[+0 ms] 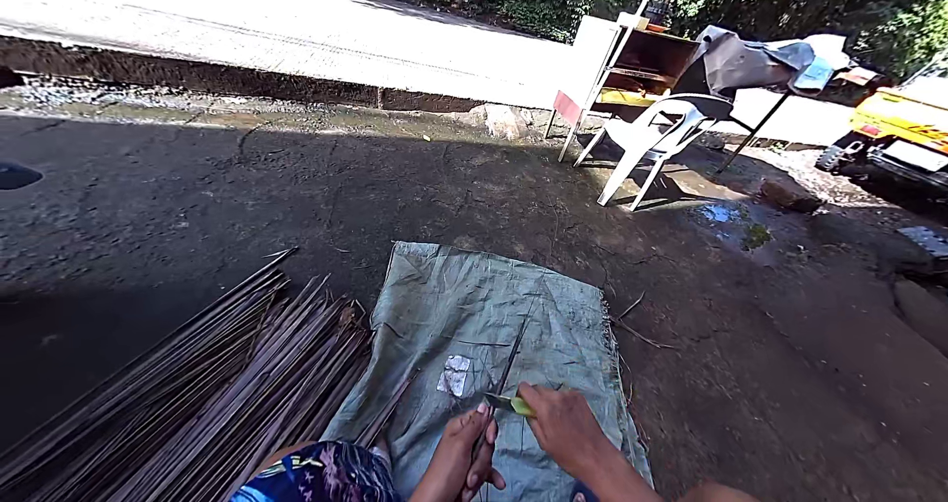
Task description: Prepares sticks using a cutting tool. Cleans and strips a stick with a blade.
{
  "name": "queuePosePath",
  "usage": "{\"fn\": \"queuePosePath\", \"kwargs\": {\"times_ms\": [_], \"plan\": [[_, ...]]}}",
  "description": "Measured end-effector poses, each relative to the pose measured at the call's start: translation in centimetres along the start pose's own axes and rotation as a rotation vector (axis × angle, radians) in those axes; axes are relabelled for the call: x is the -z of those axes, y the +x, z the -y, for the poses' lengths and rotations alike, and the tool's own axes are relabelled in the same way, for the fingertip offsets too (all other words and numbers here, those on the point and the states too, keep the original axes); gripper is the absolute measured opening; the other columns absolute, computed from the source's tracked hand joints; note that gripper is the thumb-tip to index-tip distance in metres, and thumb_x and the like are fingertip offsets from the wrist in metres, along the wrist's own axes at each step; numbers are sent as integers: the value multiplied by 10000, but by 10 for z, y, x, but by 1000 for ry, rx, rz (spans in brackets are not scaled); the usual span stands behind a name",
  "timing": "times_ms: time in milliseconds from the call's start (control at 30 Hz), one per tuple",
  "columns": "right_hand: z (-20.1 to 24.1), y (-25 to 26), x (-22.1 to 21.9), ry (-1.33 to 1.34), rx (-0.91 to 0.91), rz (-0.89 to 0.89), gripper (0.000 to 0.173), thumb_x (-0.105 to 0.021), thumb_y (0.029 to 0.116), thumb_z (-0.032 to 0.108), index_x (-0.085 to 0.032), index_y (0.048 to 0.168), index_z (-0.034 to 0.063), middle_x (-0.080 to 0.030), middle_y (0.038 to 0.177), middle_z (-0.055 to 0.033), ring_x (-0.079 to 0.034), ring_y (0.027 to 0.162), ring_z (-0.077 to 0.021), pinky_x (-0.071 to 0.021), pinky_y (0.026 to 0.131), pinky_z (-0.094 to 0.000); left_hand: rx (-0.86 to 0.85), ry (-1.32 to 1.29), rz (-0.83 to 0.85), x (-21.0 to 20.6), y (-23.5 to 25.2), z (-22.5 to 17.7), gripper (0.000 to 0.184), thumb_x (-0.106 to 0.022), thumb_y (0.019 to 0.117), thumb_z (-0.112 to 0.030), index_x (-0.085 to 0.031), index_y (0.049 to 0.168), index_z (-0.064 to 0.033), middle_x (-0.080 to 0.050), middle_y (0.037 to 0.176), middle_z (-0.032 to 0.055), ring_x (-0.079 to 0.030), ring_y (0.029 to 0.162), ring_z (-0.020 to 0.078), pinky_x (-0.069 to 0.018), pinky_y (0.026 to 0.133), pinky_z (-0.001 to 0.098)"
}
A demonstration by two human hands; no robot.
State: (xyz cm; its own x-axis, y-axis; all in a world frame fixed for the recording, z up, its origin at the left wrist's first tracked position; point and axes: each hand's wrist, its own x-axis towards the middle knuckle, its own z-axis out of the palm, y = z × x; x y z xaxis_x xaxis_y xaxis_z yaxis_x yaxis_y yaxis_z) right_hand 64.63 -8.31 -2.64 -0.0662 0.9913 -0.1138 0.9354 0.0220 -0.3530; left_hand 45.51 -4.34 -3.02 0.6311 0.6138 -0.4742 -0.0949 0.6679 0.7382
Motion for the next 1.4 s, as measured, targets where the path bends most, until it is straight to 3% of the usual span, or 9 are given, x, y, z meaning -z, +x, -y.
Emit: {"fn": "queuePosePath", "kwargs": {"times_ms": [133,467,733,800,967,1067,1167,1233,1400], "plan": [[-2,5,-9,-127,-7,-111,116,-646,930,40,-721,1010,-1,-703,808,-206,-709,674,-394,-545,571,-525,30,-12,2,0,3,4,487,-172,1129,-163,-480,754,-116,-355,436,-84,-418,360,40,-528,502,226],[-13,30,22,-137,-357,179,297,-446,1069,86,-621,1301,24,-703,1139,-239,-695,1021,-435,-522,853,-568,70,-45,19,-2,3,4,494,-163,1129,-171,-479,751,-129,-359,433,-90,-418,355,32,-517,489,217],[-35,33,52,-121,-652,39,332,-428,1083,110,-586,1368,48,-703,1174,-232,-688,1086,-417,-513,901,-559,64,-29,18,0,-4,5,509,-171,1127,-158,-488,730,-122,-376,429,-83,-437,358,36,-533,507,224],[-28,27,51,-45,-557,8,308,-468,1063,93,-609,1327,23,-710,1134,-248,-692,1065,-428,-513,890,-571,61,-47,3,1,-3,5,517,-161,1131,-171,-484,730,-125,-378,432,-82,-439,362,39,-543,520,234],[10,2,1,117,11,-10,192,-589,983,68,-697,1112,-25,-719,897,-238,-723,812,-427,-554,686,-585,43,-269,33,2,-1,4,555,-96,1126,-202,-485,732,-160,-366,414,-107,-432,348,10,-519,498,190],[16,4,-5,69,0,67,187,-555,1015,89,-676,1100,-25,-711,911,-243,-719,821,-432,-547,687,-577,83,-367,94,0,-2,6,591,-39,1111,-232,-490,734,-178,-381,412,-112,-453,353,0,-517,490,174],[8,16,19,-8,-198,161,256,-493,1051,100,-637,1234,-7,-713,1045,-257,-709,960,-444,-534,803,-586,184,-198,89,-2,-1,6,607,-69,1130,-308,-461,689,-168,-384,434,-78,-469,387,57,-565,564,271],[1,19,25,-36,-224,145,250,-495,1052,106,-636,1230,-2,-712,1051,-248,-708,967,-437,-533,810,-575,188,-177,87,-3,0,8,606,-73,1130,-300,-450,673,-176,-377,426,-88,-460,377,44,-558,555,253],[10,1,-11,-15,112,-122,111,-654,931,87,-705,979,-1,-684,749,-190,-700,628,-366,-535,530,-505,151,-372,118,-1,-2,6,611,-16,1107,-259,-464,699,-190,-378,418,-116,-434,346,-10,-479,454,146]]}}
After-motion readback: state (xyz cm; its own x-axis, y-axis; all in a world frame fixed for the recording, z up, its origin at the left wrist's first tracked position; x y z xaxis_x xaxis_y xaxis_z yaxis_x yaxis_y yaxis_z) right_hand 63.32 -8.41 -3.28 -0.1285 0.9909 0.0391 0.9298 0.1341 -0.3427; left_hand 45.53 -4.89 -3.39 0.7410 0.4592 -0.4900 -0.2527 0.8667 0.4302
